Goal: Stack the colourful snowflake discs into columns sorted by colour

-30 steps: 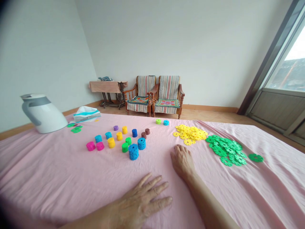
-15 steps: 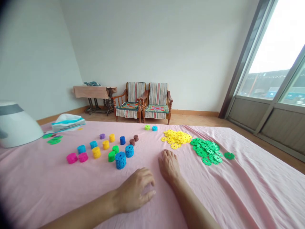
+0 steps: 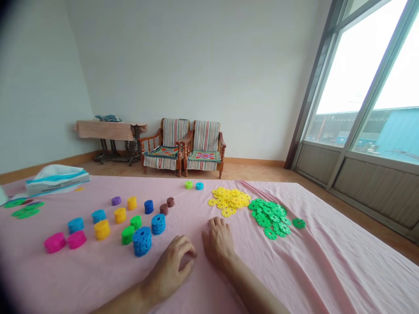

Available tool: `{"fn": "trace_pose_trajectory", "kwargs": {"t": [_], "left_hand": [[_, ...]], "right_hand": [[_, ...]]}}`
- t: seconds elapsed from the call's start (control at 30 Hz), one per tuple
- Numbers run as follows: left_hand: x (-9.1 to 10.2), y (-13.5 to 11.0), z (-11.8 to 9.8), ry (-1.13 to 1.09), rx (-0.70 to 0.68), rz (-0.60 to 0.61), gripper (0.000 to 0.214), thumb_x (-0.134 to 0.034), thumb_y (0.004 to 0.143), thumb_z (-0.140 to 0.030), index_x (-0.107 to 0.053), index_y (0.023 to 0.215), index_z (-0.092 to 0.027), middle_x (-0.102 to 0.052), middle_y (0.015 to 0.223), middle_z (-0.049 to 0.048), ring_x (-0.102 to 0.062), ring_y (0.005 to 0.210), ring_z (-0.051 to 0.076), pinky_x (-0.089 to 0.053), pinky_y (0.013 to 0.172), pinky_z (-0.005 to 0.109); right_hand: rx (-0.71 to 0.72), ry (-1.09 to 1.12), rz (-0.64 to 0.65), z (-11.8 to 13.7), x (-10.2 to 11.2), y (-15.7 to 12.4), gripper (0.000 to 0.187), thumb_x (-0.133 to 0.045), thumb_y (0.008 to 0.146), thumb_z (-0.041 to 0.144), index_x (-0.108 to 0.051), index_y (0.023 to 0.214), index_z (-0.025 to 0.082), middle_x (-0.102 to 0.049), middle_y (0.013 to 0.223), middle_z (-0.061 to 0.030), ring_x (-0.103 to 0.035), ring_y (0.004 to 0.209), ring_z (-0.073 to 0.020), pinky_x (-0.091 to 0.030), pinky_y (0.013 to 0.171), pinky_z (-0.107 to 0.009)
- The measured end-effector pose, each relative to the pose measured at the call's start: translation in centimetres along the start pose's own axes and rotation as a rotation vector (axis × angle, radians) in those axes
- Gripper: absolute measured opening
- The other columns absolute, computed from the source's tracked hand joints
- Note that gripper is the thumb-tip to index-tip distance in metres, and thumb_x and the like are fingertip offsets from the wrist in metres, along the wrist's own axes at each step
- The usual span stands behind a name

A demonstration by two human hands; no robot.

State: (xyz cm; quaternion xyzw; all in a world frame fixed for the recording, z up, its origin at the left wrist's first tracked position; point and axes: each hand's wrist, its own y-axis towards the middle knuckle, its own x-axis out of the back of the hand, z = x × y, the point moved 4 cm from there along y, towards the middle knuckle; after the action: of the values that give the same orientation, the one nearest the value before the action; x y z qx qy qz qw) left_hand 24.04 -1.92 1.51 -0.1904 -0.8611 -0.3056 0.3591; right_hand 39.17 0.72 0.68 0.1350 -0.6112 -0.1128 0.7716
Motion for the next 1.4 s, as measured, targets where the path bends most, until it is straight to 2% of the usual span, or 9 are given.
{"fn": "trace_pose_trajectory", "kwargs": {"t": [0.23, 0.33, 0.47, 0.6, 0.7, 0.87, 1.07, 1.27, 1.4], "left_hand": [[-0.4, -0.2, 0.2, 0.008, 0.049, 0.068, 0.024, -0.05, 0.065, -0.002, -0.056, 0.08, -0.02, -0.056, 0.091, 0.0032, -0.048, 0.091, 0.021, -0.039, 0.083, 0.034], [-0.6, 0.0, 0.5, 0.029, 0.07, 0.098, 0.025, -0.051, 0.064, -0.002, -0.056, 0.081, -0.019, -0.057, 0.092, 0.0034, -0.047, 0.092, 0.021, -0.038, 0.085, 0.035], [-1.2, 0.5, 1.3, 0.054, 0.081, 0.169, 0.023, -0.054, 0.062, -0.005, -0.057, 0.08, -0.018, -0.057, 0.092, 0.0045, -0.048, 0.092, 0.022, -0.039, 0.083, 0.036], [-1.9, 0.8, 2.3, 0.08, 0.089, 0.203, 0.021, -0.056, 0.063, -0.007, -0.059, 0.081, -0.019, -0.058, 0.092, 0.004, -0.049, 0.092, 0.022, -0.04, 0.082, 0.036], [-2.4, 1.0, 2.9, 0.103, 0.106, 0.225, 0.018, -0.059, 0.064, -0.01, -0.059, 0.08, -0.019, -0.058, 0.09, 0.004, -0.049, 0.09, 0.023, -0.041, 0.081, 0.037], [-2.2, 1.0, 2.6, 0.088, 0.091, 0.214, 0.023, -0.058, 0.06, -0.006, -0.06, 0.08, -0.019, -0.059, 0.09, 0.0046, -0.05, 0.09, 0.023, -0.042, 0.082, 0.038], [-0.7, 0.7, 1.0, 0.006, 0.085, 0.083, 0.023, -0.052, 0.061, -0.002, -0.058, 0.077, -0.017, -0.06, 0.088, 0.0059, -0.053, 0.09, 0.022, -0.045, 0.082, 0.037], [0.1, 0.1, 1.5, -0.047, 0.098, -0.157, 0.045, -0.045, 0.068, -0.002, -0.051, 0.109, -0.018, -0.056, 0.109, 0.0089, -0.051, 0.106, 0.023, -0.042, 0.095, 0.042], [-0.2, -0.1, 2.1, -0.004, 0.084, -0.209, 0.052, -0.046, 0.071, -0.006, -0.043, 0.122, -0.017, -0.05, 0.122, 0.0122, -0.046, 0.117, 0.025, -0.039, 0.099, 0.048]], "right_hand": [[-0.054, -0.096, -0.121, -3.5, 0.3, 6.9, 0.036, -0.041, 0.087, 0.044, -0.056, 0.106, 0.018, -0.058, 0.105, -0.0115, -0.051, 0.098, -0.0255, -0.033, 0.085, -0.036], [-0.17, -0.159, -0.033, -5.2, -0.6, 10.8, 0.046, -0.038, 0.086, 0.051, -0.054, 0.112, 0.017, -0.056, 0.112, -0.0131, -0.047, 0.105, -0.0279, -0.03, 0.089, -0.04], [-0.208, -0.159, 0.05, -6.3, -2.4, 14.9, 0.052, -0.039, 0.083, 0.054, -0.051, 0.12, 0.019, -0.053, 0.12, -0.0138, -0.043, 0.114, -0.0299, -0.023, 0.095, -0.046], [-0.24, -0.146, 0.137, -7.1, -4.1, 17.5, 0.061, -0.038, 0.08, 0.06, -0.046, 0.127, 0.022, -0.049, 0.127, -0.0143, -0.036, 0.122, -0.0334, -0.021, 0.096, -0.052], [-0.256, -0.124, 0.22, -7.8, -4.9, 18.4, 0.063, -0.035, 0.079, 0.064, -0.049, 0.126, 0.024, -0.048, 0.128, -0.0143, -0.039, 0.12, -0.0352, -0.023, 0.094, -0.056], [-0.225, -0.109, 0.299, -8.1, -5.0, 17.8, 0.061, -0.039, 0.076, 0.063, -0.054, 0.12, 0.024, -0.051, 0.124, -0.0152, -0.044, 0.115, -0.0365, -0.028, 0.089, -0.058], [-0.113, -0.095, 0.333, -6.6, -3.5, 14.5, 0.058, -0.045, 0.075, 0.061, -0.054, 0.118, 0.024, -0.052, 0.121, -0.0143, -0.045, 0.113, -0.0353, -0.032, 0.088, -0.054], [0.025, -0.044, 0.39, -4.3, -1.0, 9.1, 0.058, -0.054, 0.073, 0.056, -0.052, 0.122, 0.026, -0.052, 0.123, -0.0114, -0.046, 0.114, -0.0309, -0.034, 0.091, -0.046], [0.191, 0.093, 0.484, -2.5, 1.1, 5.2, 0.059, -0.058, 0.072, 0.055, -0.05, 0.124, 0.027, -0.052, 0.125, -0.0099, -0.048, 0.114, -0.029, -0.037, 0.092, -0.044]]}}
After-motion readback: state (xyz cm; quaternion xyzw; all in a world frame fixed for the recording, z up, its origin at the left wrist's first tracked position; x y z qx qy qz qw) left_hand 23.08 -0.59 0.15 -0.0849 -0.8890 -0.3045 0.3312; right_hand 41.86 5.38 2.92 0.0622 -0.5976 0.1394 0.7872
